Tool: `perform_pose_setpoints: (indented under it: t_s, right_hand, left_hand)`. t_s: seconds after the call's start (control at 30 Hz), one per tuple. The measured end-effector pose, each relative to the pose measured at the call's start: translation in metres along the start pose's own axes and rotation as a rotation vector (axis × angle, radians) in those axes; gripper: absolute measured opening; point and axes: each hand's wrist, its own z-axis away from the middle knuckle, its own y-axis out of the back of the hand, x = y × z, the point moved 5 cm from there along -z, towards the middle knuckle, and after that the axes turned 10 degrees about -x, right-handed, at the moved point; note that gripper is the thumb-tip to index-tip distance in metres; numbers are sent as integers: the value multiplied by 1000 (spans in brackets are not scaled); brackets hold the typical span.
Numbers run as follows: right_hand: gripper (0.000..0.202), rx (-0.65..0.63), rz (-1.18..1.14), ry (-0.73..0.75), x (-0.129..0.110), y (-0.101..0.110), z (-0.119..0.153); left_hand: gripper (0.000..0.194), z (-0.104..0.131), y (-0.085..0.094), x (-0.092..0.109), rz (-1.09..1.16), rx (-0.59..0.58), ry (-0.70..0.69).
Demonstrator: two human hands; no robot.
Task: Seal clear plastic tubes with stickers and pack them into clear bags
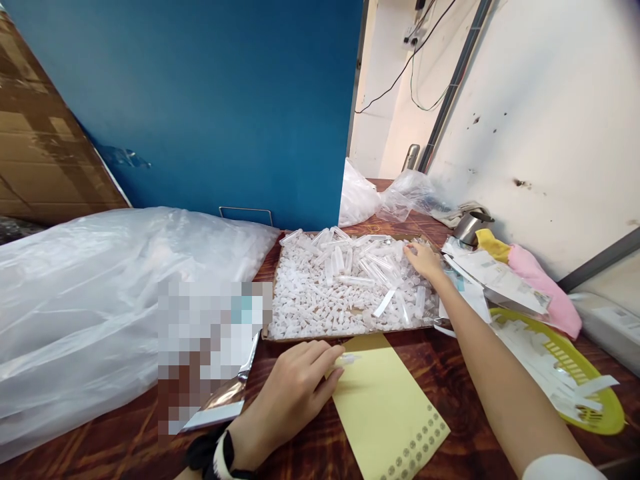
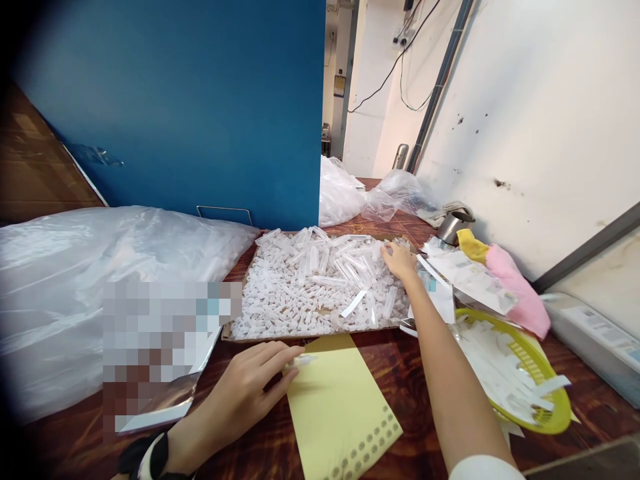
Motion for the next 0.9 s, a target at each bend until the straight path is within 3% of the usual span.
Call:
perform_pose_setpoints:
  t_s: [0.9]
  right_hand:
    - [48,-44,101,4,0,-5,-3]
  left_hand:
    - [23,0,-2,-1,-8,-45,14]
